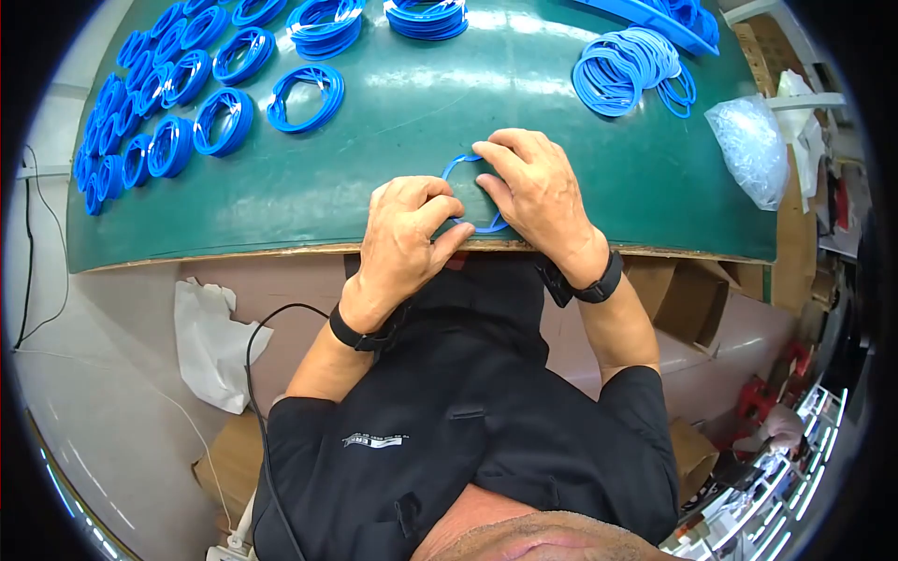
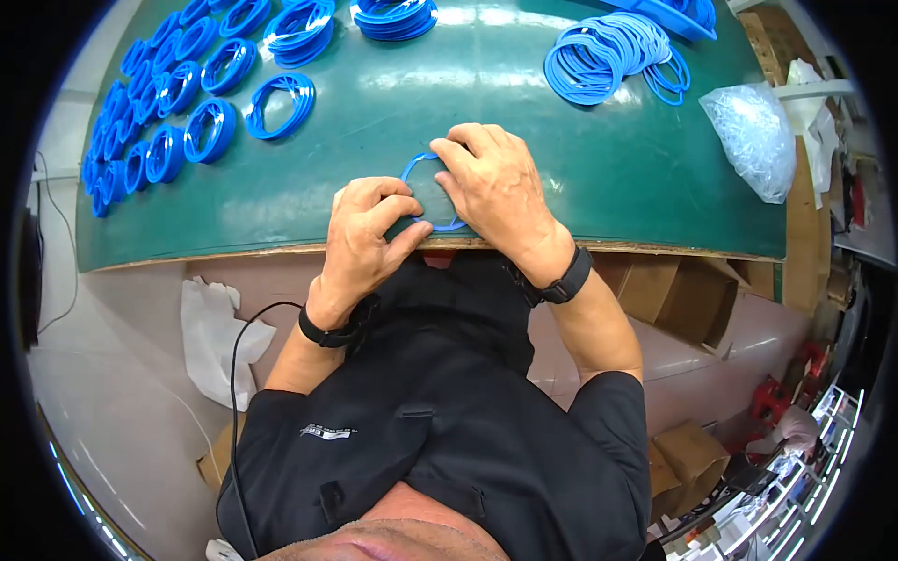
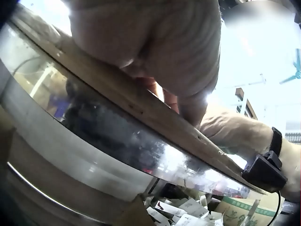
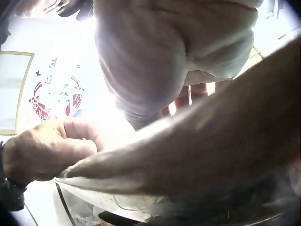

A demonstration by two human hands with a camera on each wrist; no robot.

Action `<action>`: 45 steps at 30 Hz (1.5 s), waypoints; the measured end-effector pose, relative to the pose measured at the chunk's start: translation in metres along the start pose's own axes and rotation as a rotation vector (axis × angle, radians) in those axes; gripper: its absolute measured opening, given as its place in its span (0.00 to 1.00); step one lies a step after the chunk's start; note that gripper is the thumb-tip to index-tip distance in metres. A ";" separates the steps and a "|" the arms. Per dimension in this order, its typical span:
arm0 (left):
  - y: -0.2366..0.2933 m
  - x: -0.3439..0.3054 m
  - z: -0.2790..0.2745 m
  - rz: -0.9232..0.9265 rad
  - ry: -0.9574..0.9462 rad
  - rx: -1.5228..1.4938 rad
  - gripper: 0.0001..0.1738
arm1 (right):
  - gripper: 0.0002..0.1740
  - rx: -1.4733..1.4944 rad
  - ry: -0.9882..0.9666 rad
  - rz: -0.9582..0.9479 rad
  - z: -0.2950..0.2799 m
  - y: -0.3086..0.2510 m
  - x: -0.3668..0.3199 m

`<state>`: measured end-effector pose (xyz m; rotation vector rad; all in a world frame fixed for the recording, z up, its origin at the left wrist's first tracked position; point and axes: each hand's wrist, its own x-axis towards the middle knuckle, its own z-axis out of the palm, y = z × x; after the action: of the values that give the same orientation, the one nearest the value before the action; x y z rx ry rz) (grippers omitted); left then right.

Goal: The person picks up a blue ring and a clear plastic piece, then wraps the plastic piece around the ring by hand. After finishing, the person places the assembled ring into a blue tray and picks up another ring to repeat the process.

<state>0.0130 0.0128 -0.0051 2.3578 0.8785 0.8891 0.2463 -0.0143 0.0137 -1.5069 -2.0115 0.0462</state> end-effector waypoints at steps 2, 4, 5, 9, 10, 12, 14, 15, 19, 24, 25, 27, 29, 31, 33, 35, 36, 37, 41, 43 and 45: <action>-0.001 0.000 -0.001 0.001 0.008 -0.017 0.15 | 0.23 0.003 -0.023 -0.014 0.003 0.001 0.006; -0.001 0.000 -0.001 0.004 0.006 -0.035 0.15 | 0.21 0.024 -0.051 -0.035 0.007 0.002 0.010; -0.001 0.000 -0.001 0.003 0.006 -0.044 0.15 | 0.21 0.019 -0.062 -0.039 0.007 0.003 0.012; -0.001 0.001 -0.001 0.006 0.017 -0.068 0.14 | 0.16 0.044 -0.062 -0.076 0.011 0.004 0.017; -0.001 0.001 0.000 -0.001 0.024 -0.072 0.14 | 0.15 0.038 -0.055 -0.082 0.012 0.004 0.017; -0.002 0.000 0.000 0.005 0.021 -0.070 0.14 | 0.14 0.024 -0.038 -0.092 0.015 0.004 0.018; -0.002 0.000 0.001 0.004 0.023 -0.073 0.14 | 0.13 0.012 -0.042 -0.098 0.016 0.003 0.019; -0.002 0.000 0.001 0.007 0.024 -0.076 0.14 | 0.13 0.002 -0.039 -0.101 0.016 0.003 0.019; -0.002 0.000 0.000 0.010 0.025 -0.082 0.13 | 0.13 -0.034 -0.028 -0.113 0.020 0.000 0.020; -0.002 0.000 0.000 0.014 0.039 -0.088 0.14 | 0.13 -0.097 0.018 -0.138 0.029 0.000 0.016; -0.002 0.000 0.001 0.019 0.047 -0.091 0.15 | 0.13 -0.098 0.016 -0.137 0.029 0.000 0.016; -0.002 0.001 0.001 0.020 0.048 -0.092 0.15 | 0.13 -0.107 0.022 -0.145 0.030 -0.001 0.016; -0.002 0.001 0.001 0.020 0.049 -0.092 0.15 | 0.13 -0.110 0.023 -0.148 0.030 -0.002 0.015; -0.002 0.000 0.002 0.018 0.051 -0.093 0.15 | 0.12 -0.123 0.018 -0.149 0.029 -0.003 0.016; -0.002 0.001 0.002 0.019 0.057 -0.092 0.15 | 0.12 -0.129 0.016 -0.149 0.029 -0.004 0.017; -0.002 0.001 0.003 0.017 0.056 -0.092 0.15 | 0.11 -0.146 -0.002 -0.147 0.029 -0.005 0.017; -0.003 0.001 0.003 0.016 0.057 -0.091 0.15 | 0.11 -0.154 -0.011 -0.146 0.029 -0.005 0.017; -0.003 0.001 0.003 0.015 0.057 -0.090 0.14 | 0.11 -0.154 -0.012 -0.144 0.029 -0.005 0.017; -0.003 0.000 0.004 0.016 0.059 -0.094 0.14 | 0.09 -0.144 -0.016 -0.147 0.031 -0.002 0.017; -0.003 0.000 0.003 0.014 0.057 -0.093 0.14 | 0.10 -0.136 -0.034 -0.131 0.031 -0.001 0.018; -0.003 0.000 0.003 0.009 0.053 -0.092 0.14 | 0.10 -0.130 -0.042 -0.123 0.031 0.000 0.017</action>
<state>0.0143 0.0144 -0.0087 2.2703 0.8304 0.9787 0.2280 0.0109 -0.0035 -1.4676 -2.1733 -0.1059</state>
